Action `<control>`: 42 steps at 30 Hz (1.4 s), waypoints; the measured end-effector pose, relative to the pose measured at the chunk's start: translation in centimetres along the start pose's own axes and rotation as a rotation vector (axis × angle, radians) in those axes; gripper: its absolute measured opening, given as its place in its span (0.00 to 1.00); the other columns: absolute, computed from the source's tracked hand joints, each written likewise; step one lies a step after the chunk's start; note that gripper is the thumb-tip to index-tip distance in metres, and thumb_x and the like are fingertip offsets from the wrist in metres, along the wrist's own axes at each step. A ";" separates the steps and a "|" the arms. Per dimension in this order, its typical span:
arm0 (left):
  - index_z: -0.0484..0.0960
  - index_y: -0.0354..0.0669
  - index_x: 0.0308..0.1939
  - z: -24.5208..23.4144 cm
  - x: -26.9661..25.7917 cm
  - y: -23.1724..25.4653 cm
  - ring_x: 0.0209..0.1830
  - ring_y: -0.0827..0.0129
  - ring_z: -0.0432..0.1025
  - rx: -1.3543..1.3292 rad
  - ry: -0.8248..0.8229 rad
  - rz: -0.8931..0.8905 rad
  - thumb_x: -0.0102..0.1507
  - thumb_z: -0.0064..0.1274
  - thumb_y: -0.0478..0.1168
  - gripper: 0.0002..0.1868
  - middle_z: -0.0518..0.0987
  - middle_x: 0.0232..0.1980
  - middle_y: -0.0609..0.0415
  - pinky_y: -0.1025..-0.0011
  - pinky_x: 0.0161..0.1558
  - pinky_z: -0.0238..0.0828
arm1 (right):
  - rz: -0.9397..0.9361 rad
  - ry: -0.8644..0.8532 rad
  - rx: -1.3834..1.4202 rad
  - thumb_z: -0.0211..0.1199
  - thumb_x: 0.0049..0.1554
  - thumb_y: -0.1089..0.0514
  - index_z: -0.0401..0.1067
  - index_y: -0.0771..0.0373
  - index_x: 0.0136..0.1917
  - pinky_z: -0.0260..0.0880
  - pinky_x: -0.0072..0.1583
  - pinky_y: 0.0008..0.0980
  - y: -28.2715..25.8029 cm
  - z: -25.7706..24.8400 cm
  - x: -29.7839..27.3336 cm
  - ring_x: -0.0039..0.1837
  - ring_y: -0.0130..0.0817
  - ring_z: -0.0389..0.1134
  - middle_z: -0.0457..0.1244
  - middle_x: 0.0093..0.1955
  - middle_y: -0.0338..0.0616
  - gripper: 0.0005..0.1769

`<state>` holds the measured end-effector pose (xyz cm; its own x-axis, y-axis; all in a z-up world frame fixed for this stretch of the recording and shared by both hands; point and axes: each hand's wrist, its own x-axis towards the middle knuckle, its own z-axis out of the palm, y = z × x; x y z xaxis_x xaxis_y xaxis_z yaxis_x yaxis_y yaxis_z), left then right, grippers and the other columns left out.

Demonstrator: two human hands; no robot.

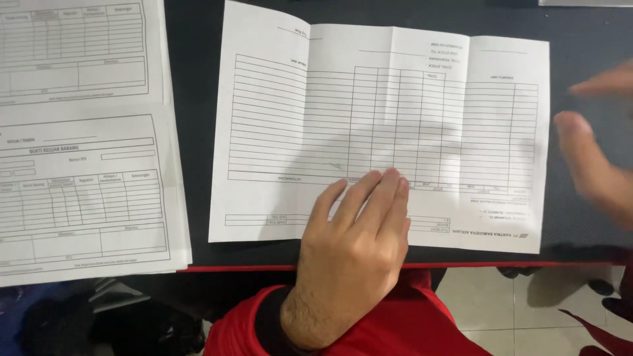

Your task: Folding printed documents and inserting them into self-sealing envelopes

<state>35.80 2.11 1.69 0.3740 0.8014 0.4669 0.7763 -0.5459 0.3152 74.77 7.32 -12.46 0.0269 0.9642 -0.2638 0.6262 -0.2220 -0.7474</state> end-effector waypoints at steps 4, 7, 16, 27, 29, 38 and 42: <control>0.76 0.43 0.45 -0.1 -0.1 -0.5 0.54 0.61 0.67 -0.028 -0.078 -0.037 0.54 0.58 0.43 0.18 0.73 0.52 0.50 0.56 0.54 0.62 | -1.005 -0.080 -0.726 0.60 0.46 0.58 0.67 0.59 0.55 0.61 0.64 0.54 -26.4 3.2 -4.4 0.63 0.54 0.62 0.61 0.62 0.56 0.22; 0.76 0.48 0.37 -0.3 -0.1 -0.5 0.62 0.56 0.60 -0.176 -0.072 -0.127 0.53 0.51 0.41 0.09 0.71 0.53 0.48 0.48 0.60 0.52 | -1.142 -0.474 -0.558 0.41 0.56 0.49 0.57 0.57 0.65 0.47 0.68 0.48 -27.7 5.7 -2.3 0.70 0.47 0.51 0.53 0.68 0.46 0.25; 0.65 0.60 0.61 -0.5 0.1 -0.6 0.69 0.58 0.50 -0.003 -0.224 -0.236 0.53 0.52 0.55 0.33 0.60 0.67 0.60 0.39 0.61 0.45 | -1.150 -0.373 -0.767 0.38 0.52 0.32 0.41 0.50 0.72 0.27 0.72 0.47 -24.3 6.1 0.7 0.77 0.42 0.31 0.36 0.76 0.43 0.41; 0.54 0.68 0.67 -2.8 -0.5 -3.0 0.70 0.54 0.43 0.408 -0.410 -0.259 0.52 0.43 0.75 0.43 0.49 0.71 0.60 0.41 0.56 0.54 | -1.041 -0.234 -0.720 0.35 0.45 0.19 0.47 0.51 0.72 0.23 0.69 0.59 -23.5 5.8 0.5 0.76 0.50 0.32 0.39 0.75 0.54 0.51; 0.53 0.66 0.67 -3.5 -0.5 -3.4 0.68 0.50 0.47 0.486 -0.441 -0.263 0.52 0.39 0.74 0.43 0.50 0.71 0.58 0.46 0.58 0.52 | -1.063 -0.206 -0.742 0.35 0.44 0.19 0.48 0.51 0.72 0.28 0.68 0.65 -23.4 5.9 0.3 0.76 0.50 0.34 0.39 0.75 0.53 0.52; 0.45 0.38 0.68 0.4 4.7 -5.2 0.74 0.64 0.40 0.072 -0.503 0.291 0.63 0.44 0.67 0.45 0.44 0.72 0.48 0.61 0.71 0.43 | -1.087 -0.135 -0.754 0.36 0.42 0.20 0.52 0.65 0.70 0.36 0.64 0.73 -23.3 5.9 0.1 0.76 0.50 0.38 0.43 0.74 0.54 0.58; 0.46 0.49 0.70 0.8 5.2 -6.2 0.75 0.70 0.41 0.063 -0.495 0.297 0.61 0.45 0.73 0.47 0.45 0.73 0.61 0.56 0.71 0.42 | -1.078 -0.133 -0.738 0.33 0.43 0.19 0.44 0.66 0.73 0.33 0.65 0.70 -23.2 5.9 0.1 0.76 0.50 0.38 0.43 0.74 0.57 0.60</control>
<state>33.34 9.82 1.50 0.7615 0.6431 0.0808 0.6248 -0.7615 0.1727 55.68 11.75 1.23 -0.8014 0.5756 0.1629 0.5623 0.8177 -0.1230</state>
